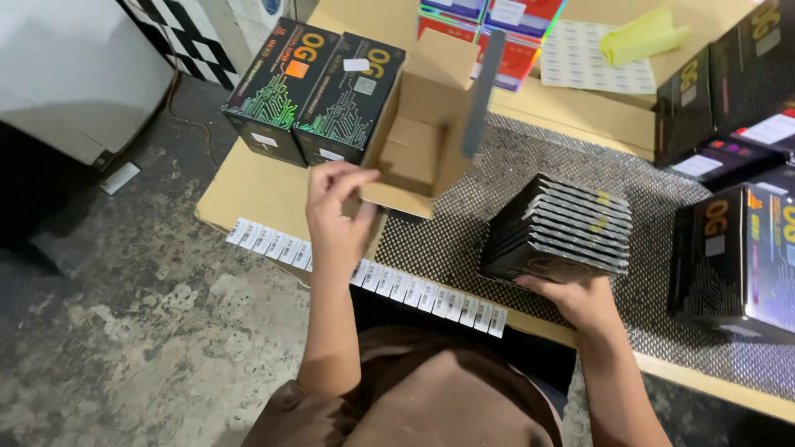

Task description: The person removes protective film from phone screen components and places a stack of them into a cardboard box.

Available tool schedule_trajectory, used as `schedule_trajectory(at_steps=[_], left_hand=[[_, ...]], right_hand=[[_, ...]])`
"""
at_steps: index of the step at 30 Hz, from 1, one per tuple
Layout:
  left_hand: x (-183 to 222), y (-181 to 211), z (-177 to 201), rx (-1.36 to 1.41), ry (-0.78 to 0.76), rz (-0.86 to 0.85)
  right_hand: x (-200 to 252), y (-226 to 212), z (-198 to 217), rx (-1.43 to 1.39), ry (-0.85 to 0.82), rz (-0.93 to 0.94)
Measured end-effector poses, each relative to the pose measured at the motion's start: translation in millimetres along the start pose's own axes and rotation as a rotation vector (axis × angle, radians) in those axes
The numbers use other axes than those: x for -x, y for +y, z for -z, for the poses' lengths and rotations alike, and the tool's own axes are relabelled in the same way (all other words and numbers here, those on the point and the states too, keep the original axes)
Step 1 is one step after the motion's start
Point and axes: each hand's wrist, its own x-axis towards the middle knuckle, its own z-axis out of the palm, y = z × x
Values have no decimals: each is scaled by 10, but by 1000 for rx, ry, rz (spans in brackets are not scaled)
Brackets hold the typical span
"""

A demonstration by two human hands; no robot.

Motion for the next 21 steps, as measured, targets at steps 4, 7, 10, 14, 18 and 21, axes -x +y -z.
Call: schedule_trajectory(at_steps=[4,7,10,14,18,21], left_hand=[[-135,345,-108,-4,-38,-140],[-192,668,-339,121,-4,-420],[-118,883,-674,94,73,-544],[-66,1269,-958,35,76,-562],[-14,1681,-1214,18,92,-598],[166,1718,-1440,28,-68,-552]], right_hand=[[-13,417,93,90,47,208],[33,468,251,-81,92,248],[148,529,391,-348,163,285],[351,598,563,-753,291,326],[574,610,669,-854,397,352],[806,844,808,-859,479,364]])
